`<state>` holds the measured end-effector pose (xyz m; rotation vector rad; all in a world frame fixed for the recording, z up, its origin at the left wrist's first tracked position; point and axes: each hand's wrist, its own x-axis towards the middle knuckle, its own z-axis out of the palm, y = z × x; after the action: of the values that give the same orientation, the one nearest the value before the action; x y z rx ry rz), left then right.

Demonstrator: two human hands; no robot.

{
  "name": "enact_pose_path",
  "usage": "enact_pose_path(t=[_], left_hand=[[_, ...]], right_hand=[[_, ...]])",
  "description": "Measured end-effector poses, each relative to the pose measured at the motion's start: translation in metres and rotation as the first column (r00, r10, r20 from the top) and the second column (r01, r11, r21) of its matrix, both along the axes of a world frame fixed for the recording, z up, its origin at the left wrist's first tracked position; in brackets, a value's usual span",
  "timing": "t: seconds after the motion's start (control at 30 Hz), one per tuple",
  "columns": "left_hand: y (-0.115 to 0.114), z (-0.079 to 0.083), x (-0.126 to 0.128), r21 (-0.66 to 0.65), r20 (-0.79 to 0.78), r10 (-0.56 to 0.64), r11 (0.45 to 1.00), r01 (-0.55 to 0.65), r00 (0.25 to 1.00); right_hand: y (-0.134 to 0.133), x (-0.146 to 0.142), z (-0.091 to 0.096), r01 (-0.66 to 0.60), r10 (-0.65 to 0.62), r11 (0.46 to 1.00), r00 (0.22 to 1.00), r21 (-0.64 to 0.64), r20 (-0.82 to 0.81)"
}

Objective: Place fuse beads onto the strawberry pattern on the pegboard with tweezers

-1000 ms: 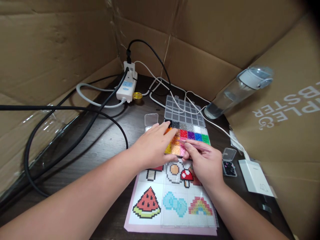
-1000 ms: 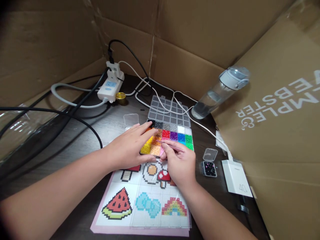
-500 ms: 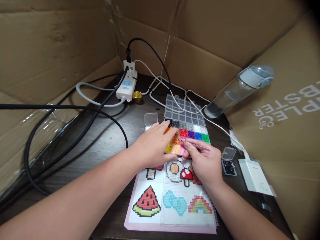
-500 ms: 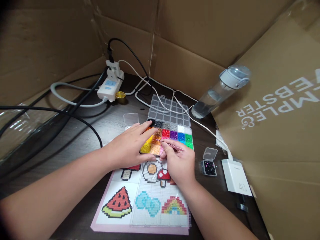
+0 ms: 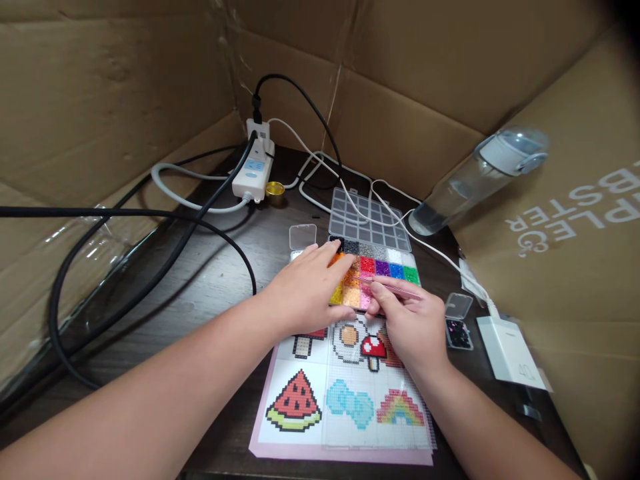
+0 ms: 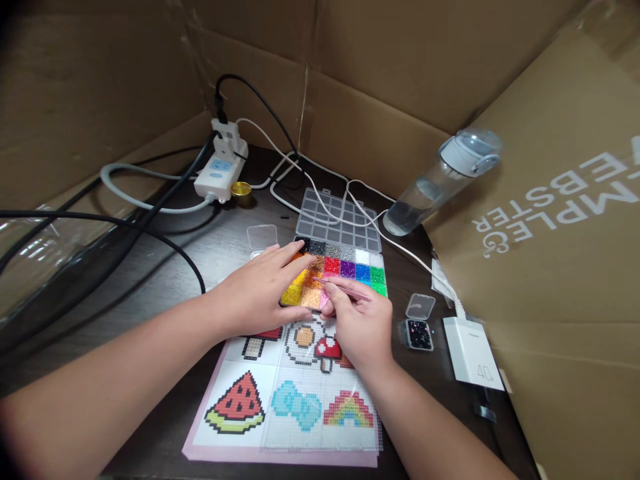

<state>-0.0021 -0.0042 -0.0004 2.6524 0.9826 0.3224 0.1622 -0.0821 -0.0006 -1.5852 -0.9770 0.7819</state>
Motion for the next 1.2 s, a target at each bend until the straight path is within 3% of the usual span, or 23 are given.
enact_pose_path(t=[0.37,0.67,0.8,0.97,1.2], left_hand=[[0.000,-0.001,0.000,0.011,0.002,-0.014,1.000,0.014,1.000],[0.002,0.000,0.000,-0.002,-0.021,-0.015,1.000,0.015,1.000],[0.002,0.000,0.001,0.002,-0.018,-0.012,1.000,0.012,1.000],[0.002,0.001,0.001,-0.007,-0.035,-0.017,1.000,0.017,0.999],[0.003,0.001,0.002,0.011,-0.034,-0.018,1.000,0.019,0.999]], right_hand=[[-0.019,0.009,0.008,0.076,-0.073,0.993,0.997,0.091,-0.038],[-0.059,0.022,0.017,0.060,-0.062,0.993,0.998,0.103,0.020],[-0.085,0.025,0.011,0.050,-0.059,0.997,0.982,0.051,0.177],[-0.110,0.031,-0.002,0.024,-0.025,1.000,0.979,0.010,0.202],[-0.119,0.032,-0.016,-0.034,0.047,0.998,0.951,-0.049,0.305]])
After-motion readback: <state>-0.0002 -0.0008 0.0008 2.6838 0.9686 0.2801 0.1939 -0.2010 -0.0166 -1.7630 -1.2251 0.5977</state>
